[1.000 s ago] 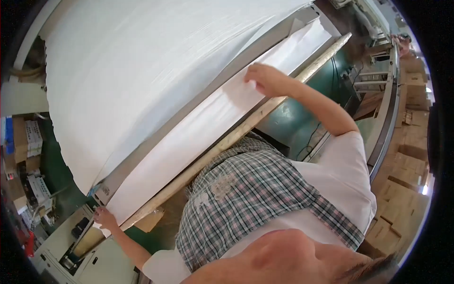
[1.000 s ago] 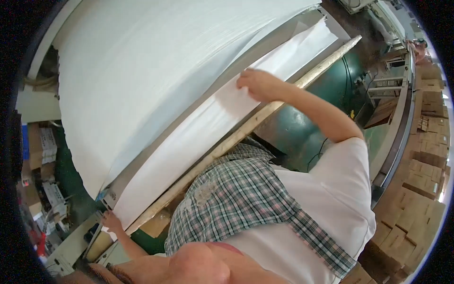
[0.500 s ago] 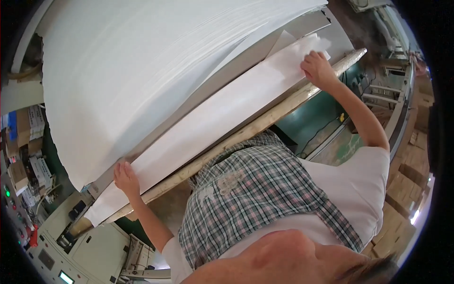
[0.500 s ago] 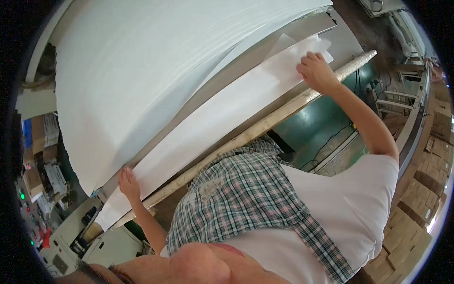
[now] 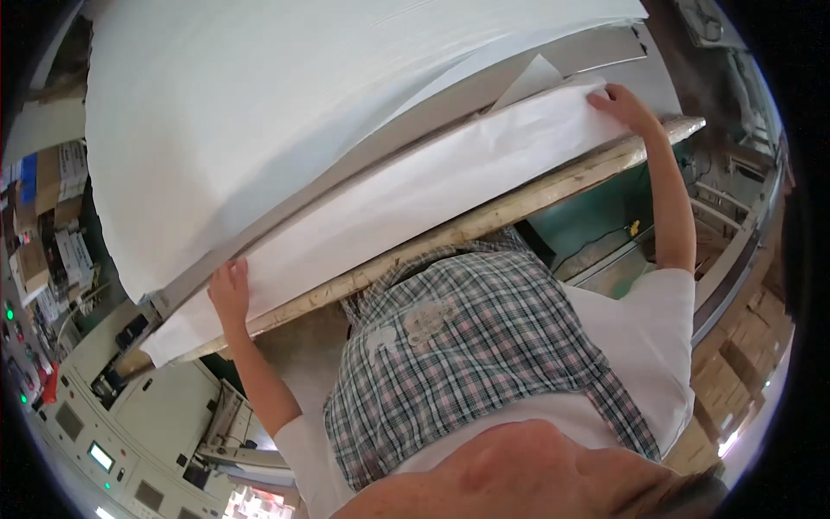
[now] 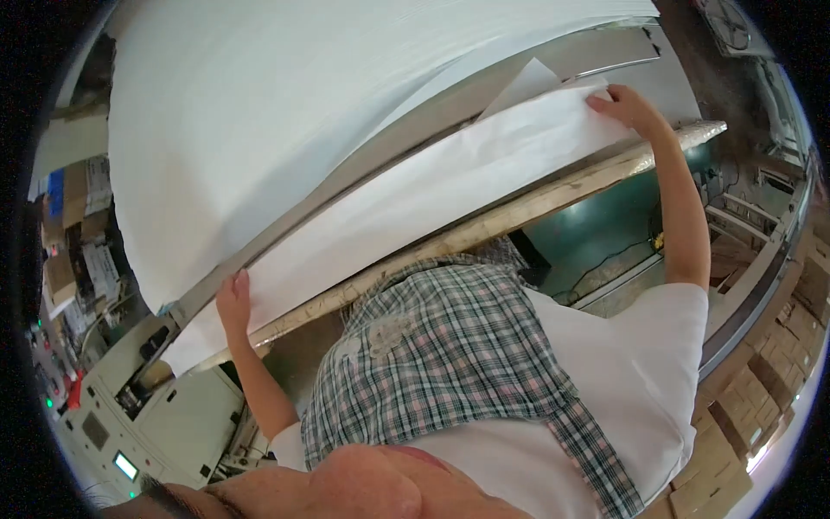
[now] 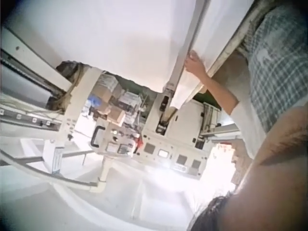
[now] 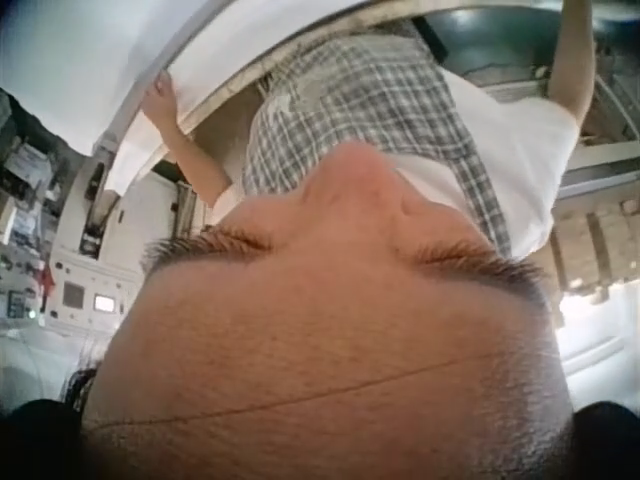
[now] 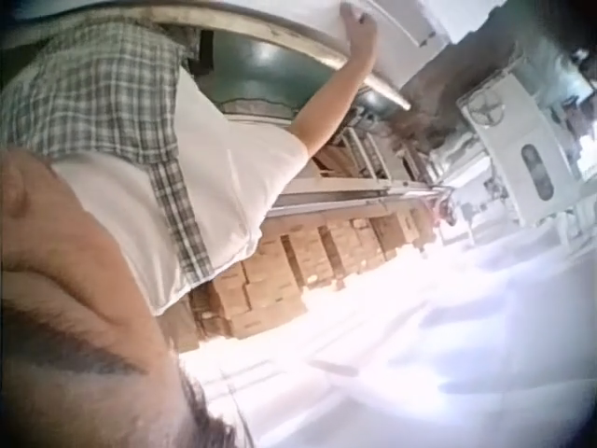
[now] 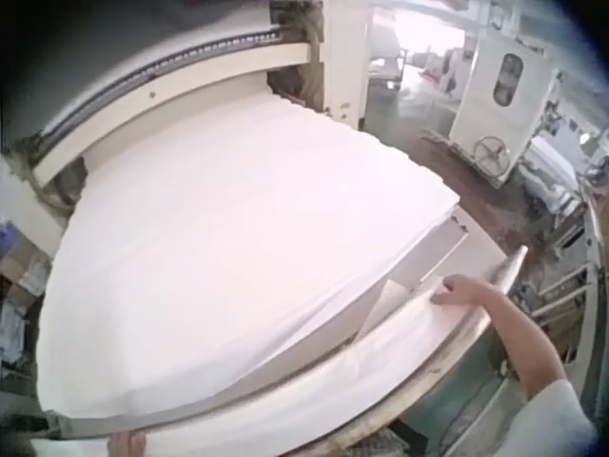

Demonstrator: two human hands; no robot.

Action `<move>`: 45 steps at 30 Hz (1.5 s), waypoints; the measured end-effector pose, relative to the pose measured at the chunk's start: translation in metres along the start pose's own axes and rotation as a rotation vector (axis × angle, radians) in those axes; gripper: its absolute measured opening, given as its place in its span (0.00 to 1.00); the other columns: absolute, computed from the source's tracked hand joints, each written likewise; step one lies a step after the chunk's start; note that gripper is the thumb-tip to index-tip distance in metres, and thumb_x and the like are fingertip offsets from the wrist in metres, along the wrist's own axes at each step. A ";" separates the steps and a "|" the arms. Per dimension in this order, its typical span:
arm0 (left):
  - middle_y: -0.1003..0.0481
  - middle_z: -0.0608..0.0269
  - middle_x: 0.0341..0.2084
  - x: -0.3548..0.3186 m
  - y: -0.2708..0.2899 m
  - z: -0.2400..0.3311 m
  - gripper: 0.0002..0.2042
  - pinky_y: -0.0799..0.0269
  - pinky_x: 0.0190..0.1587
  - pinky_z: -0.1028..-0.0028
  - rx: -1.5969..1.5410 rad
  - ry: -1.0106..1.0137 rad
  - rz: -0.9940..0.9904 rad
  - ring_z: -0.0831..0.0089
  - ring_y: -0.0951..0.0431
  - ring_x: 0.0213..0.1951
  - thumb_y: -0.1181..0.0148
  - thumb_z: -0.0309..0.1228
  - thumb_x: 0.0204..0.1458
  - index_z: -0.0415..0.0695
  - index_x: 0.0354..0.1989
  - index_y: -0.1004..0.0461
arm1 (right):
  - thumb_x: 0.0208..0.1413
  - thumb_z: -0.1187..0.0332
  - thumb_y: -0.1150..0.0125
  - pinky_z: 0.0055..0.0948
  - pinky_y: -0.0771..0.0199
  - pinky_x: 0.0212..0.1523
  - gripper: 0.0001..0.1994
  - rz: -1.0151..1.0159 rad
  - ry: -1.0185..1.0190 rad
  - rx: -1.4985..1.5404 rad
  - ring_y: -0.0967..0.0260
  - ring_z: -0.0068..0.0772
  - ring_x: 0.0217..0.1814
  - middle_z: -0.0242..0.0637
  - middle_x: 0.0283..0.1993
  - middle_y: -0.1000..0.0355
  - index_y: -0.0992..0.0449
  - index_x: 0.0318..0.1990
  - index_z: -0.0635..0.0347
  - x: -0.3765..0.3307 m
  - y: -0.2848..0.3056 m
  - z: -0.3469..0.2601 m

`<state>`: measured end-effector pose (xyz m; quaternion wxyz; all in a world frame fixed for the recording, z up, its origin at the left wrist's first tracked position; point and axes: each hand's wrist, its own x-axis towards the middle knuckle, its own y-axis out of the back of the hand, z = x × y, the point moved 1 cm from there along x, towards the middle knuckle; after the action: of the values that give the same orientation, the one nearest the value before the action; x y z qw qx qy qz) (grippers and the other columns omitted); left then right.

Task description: Manually fold and handle large white paper sheets on an industrial machine.

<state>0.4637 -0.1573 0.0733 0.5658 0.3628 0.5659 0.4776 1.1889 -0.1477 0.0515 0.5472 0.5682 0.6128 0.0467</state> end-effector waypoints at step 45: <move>0.32 0.49 0.45 0.069 -0.049 0.145 0.38 0.35 0.46 0.67 -0.317 -0.716 -1.068 0.59 0.31 0.46 0.42 0.57 0.37 0.38 0.51 0.37 | 0.54 0.54 0.50 0.18 0.31 0.29 0.28 -0.771 0.246 0.414 0.33 0.22 0.31 0.35 0.36 0.31 0.41 0.53 0.68 -0.048 -0.211 -0.215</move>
<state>0.6068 -0.0869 0.0206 0.9246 0.0809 0.3676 0.0587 0.8854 -0.1360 0.0231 0.3224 0.3862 0.8366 -0.2170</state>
